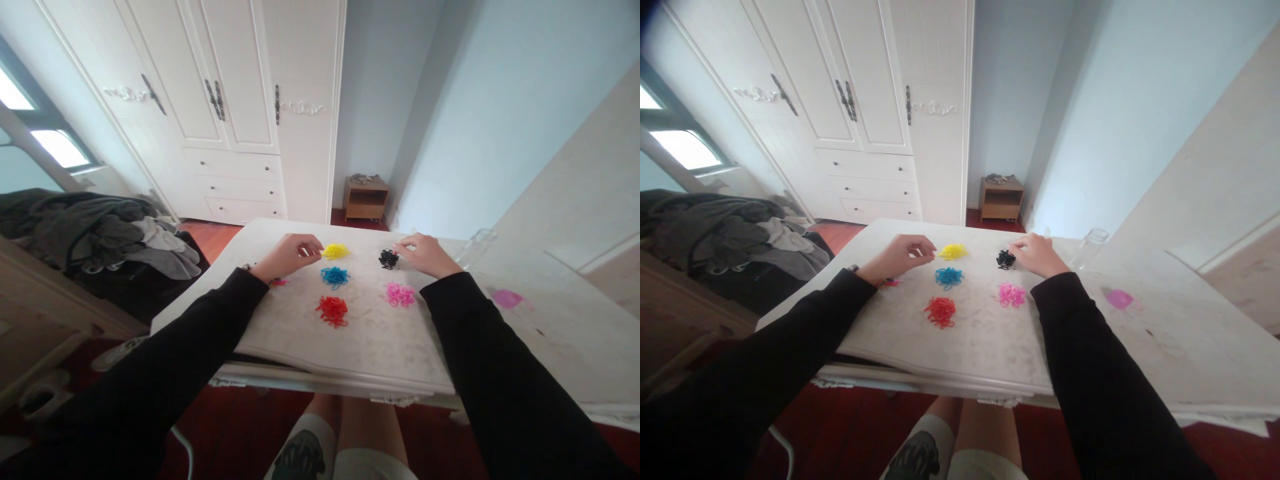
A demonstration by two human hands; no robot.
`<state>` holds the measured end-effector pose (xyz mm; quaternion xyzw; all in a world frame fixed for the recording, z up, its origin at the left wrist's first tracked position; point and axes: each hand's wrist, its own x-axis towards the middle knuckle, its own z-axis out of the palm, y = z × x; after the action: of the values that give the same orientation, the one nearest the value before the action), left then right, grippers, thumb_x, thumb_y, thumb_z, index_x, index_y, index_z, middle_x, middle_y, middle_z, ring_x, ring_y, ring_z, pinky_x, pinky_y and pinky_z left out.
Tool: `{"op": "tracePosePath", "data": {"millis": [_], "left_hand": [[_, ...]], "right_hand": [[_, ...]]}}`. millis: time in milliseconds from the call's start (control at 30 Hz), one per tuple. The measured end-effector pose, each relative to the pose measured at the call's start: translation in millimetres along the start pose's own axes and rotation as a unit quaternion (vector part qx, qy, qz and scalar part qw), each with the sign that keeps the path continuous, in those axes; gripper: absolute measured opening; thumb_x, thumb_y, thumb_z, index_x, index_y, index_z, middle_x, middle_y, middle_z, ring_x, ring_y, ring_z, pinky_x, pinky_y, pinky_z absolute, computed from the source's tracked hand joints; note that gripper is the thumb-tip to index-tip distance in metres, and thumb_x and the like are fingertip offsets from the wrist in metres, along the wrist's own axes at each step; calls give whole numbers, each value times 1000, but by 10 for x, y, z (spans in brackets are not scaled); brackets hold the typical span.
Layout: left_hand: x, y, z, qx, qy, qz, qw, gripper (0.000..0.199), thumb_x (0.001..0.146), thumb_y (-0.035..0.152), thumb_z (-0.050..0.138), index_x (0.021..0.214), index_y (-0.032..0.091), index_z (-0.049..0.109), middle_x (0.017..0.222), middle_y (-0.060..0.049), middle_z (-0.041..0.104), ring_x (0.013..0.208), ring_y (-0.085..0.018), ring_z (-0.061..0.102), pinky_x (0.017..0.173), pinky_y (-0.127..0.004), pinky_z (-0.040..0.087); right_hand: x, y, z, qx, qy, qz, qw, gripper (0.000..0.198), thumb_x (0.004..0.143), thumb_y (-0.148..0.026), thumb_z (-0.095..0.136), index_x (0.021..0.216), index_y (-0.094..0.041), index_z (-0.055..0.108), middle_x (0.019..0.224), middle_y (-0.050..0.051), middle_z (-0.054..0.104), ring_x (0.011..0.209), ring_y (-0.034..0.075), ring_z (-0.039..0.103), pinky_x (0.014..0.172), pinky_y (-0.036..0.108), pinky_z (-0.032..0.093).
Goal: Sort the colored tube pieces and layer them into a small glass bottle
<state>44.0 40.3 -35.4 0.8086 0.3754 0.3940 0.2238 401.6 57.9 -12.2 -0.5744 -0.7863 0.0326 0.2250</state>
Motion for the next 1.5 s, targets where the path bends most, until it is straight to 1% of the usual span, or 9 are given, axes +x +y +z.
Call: {"op": "tracePosePath", "data": {"millis": [133,200,467,667,800,933,1133,1300,1500], "left_hand": [[-6,12,-5,6,2,-11,1000,13,82,26,71,88,15,73,74,-3,75,58,-10,65,55,-19,48],[-4,-14,-3,-3,10,-15,1000,13,81,26,72,89,15,73,77,-3,76,61,-11,67,57,-20,50],[13,-182,20,-58,21,-31,998,25,81,37,77,91,14,72,95,-10,80,88,-19,76,87,-34,63],[8,-198,71,-36,-29,6,999,35,85,38,73,114,17,74,128,-12,74,118,-26,71,112,-45,54],[15,-206,107,-15,-52,13,998,40,86,36,69,122,18,73,140,-13,67,130,-28,64,116,-47,51],[28,-204,28,0,-27,23,999,35,87,30,65,117,16,73,133,-13,71,124,-25,67,113,-44,52],[30,-186,-365,96,40,-15,995,20,79,17,58,90,15,75,97,-7,79,92,-19,74,93,-33,59],[-6,-263,-578,188,-36,-88,977,23,70,19,58,84,17,76,81,-4,77,75,-17,70,68,-25,53],[-22,-415,-566,191,-110,-122,968,25,64,25,63,84,19,76,75,-1,75,70,-18,71,61,-23,51]], "right_hand": [[-11,38,-70,24,8,4,1000,37,92,-39,52,72,-22,79,94,7,81,101,30,71,98,44,46],[-17,54,-89,31,23,0,999,38,91,-40,51,72,-22,78,96,8,81,101,29,71,97,44,47],[-25,32,-46,35,34,-8,999,39,93,-39,50,73,-19,77,97,10,81,98,29,72,93,39,47],[-27,-6,-37,25,34,-9,999,36,94,-34,52,76,-19,79,98,8,82,100,28,72,95,37,47],[-39,-38,-60,29,32,-13,999,36,95,-34,53,75,-19,79,99,8,82,100,28,73,95,37,47],[-39,-31,-66,35,35,-21,999,36,95,-35,52,75,-20,78,99,8,82,99,27,73,97,38,47],[-33,-2,-37,33,41,-23,998,35,94,-35,53,75,-21,78,98,6,82,96,26,73,95,37,48],[-41,-14,-44,29,49,-15,998,36,93,-36,53,74,-21,78,95,7,82,96,27,72,91,37,47],[-43,-44,-63,35,37,-11,999,35,93,-34,52,74,-20,78,97,7,82,99,27,72,91,37,47]]}}
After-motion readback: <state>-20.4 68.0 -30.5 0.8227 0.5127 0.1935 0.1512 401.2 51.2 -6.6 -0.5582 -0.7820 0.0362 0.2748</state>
